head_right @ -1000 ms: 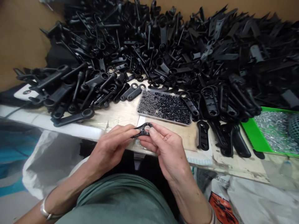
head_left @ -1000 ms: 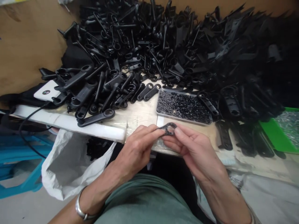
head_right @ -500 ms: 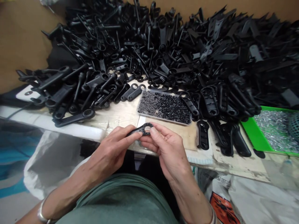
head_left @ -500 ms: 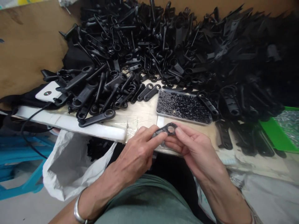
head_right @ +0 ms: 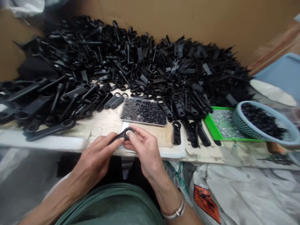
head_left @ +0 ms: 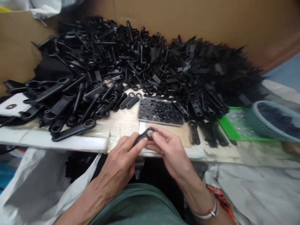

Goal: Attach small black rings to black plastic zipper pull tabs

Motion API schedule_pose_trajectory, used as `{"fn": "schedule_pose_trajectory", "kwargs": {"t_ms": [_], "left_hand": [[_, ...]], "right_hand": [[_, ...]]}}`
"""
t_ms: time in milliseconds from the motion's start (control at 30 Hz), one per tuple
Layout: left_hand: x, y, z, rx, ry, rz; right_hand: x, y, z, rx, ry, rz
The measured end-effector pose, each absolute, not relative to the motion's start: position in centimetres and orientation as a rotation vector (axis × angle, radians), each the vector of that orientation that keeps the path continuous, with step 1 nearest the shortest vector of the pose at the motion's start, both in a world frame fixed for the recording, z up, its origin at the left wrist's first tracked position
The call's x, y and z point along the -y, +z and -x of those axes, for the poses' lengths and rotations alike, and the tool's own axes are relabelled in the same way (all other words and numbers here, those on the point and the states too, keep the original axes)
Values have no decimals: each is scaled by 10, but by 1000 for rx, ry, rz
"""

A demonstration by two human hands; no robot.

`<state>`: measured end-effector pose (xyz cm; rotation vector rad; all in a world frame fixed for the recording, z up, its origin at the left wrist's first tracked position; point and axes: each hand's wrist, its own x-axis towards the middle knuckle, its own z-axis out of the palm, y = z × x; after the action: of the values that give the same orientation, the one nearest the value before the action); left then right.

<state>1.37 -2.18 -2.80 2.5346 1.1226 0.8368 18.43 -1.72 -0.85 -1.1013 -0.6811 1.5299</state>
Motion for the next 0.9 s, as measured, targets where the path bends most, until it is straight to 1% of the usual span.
{"fn": "schedule_pose_trajectory", "kwargs": {"t_ms": [67, 200, 367, 433, 600, 700, 767, 900], "left_hand": [[21, -30, -14, -1115, 895, -2531], [19, -30, -14, -1098, 819, -2578], [19, -30, -13, -1079, 864, -2640], [19, -30, -15, -1078, 859, -2599], [19, -19, -27, -892, 833, -2485], [17, -14, -26, -897, 884, -2484], [13, -17, -21, -942, 958, -2492], [6, -28, -2, -1024, 1061, -2566]], "right_hand": [[16, -9, -185, 698, 1531, 1081], [17, -12, -191, 674, 1512, 1076], [17, -16, -193, 680, 1554, 1005], [16, -14, -194, 732, 1528, 1043], [18, 17, -234, 1079, 1276, 1323], [22, 45, -289, 1253, 910, 1572], [20, 59, -328, 1343, 729, 1768], [1, 60, -374, 1679, 633, 2043]]}}
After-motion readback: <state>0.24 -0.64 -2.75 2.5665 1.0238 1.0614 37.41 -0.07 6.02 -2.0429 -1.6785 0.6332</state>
